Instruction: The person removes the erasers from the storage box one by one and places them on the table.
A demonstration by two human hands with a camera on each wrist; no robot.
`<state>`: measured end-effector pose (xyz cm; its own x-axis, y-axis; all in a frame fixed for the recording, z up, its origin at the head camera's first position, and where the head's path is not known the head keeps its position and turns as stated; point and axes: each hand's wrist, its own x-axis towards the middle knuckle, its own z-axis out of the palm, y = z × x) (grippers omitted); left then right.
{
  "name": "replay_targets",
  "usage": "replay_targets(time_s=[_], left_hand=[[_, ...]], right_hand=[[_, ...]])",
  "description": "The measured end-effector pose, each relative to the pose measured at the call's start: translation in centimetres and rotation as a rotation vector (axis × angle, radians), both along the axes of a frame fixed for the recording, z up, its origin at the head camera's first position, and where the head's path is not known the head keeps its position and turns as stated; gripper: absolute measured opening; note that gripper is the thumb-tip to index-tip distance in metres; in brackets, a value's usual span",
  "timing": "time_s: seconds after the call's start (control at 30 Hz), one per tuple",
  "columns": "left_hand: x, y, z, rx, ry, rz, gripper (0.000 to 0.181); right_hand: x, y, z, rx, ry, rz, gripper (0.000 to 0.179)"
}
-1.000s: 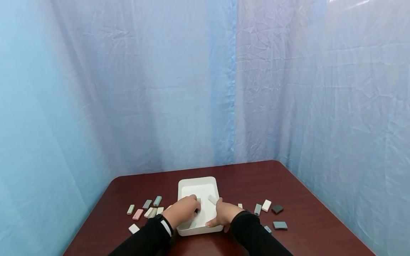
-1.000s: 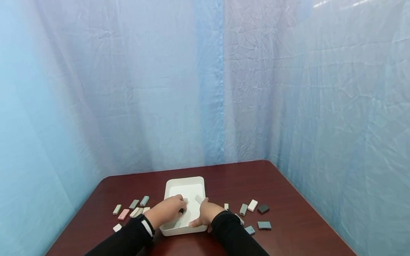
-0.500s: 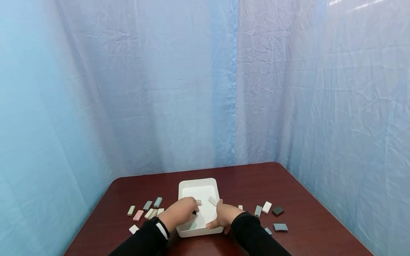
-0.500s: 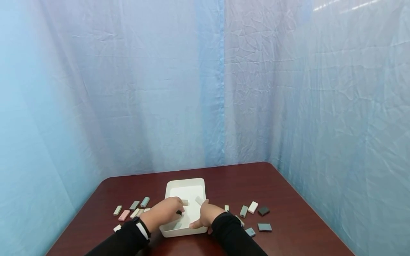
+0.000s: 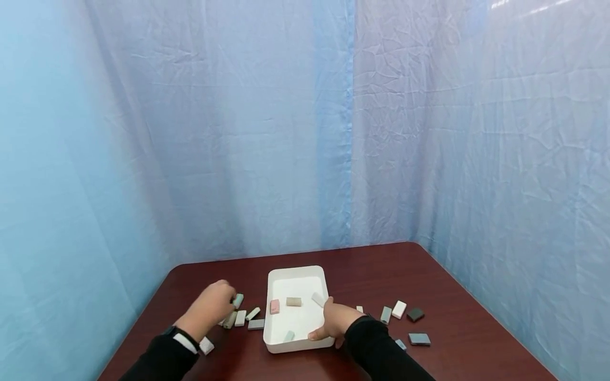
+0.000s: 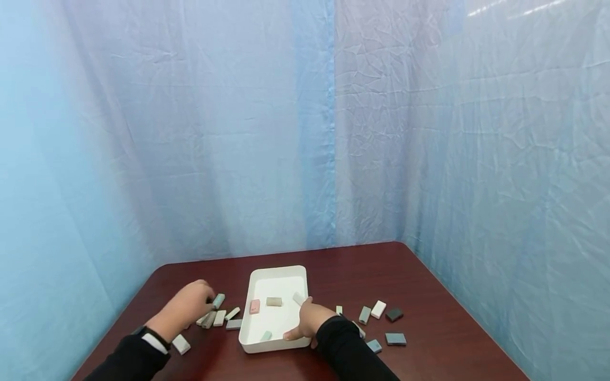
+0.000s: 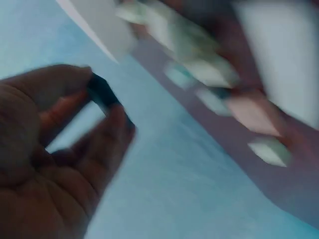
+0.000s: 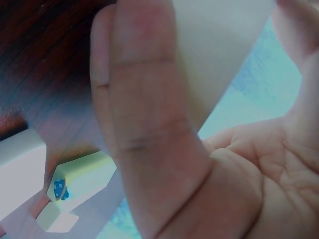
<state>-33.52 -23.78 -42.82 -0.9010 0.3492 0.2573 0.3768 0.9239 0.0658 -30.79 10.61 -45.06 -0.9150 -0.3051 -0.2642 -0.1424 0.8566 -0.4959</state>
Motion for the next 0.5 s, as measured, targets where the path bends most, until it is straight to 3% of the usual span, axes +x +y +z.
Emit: replay_targets(time_s=[0.1, 0.23, 0.37, 0.5], left_hand=[[0.3, -3.5, -0.5, -0.023, -0.043, 0.143, 0.021], [1.0, -7.1, -0.9, -0.01, -0.084, 0.268, 0.022], [1.5, -8.8, -1.4, 0.003, -0.12, 0.295, 0.017], [1.6, -9.4, -2.1, -0.02, -0.132, 0.292, 0.016]], right_hand=[[0.1, 0.1, 0.0, -0.008, -0.005, -0.003, 0.111], [0.3, 0.1, 0.3, -0.021, 0.009, 0.001, 0.111], [0.3, 0.0, 0.3, -0.019, 0.016, -0.002, 0.112], [0.3, -0.1, 0.2, -0.004, 0.023, 0.006, 0.111]])
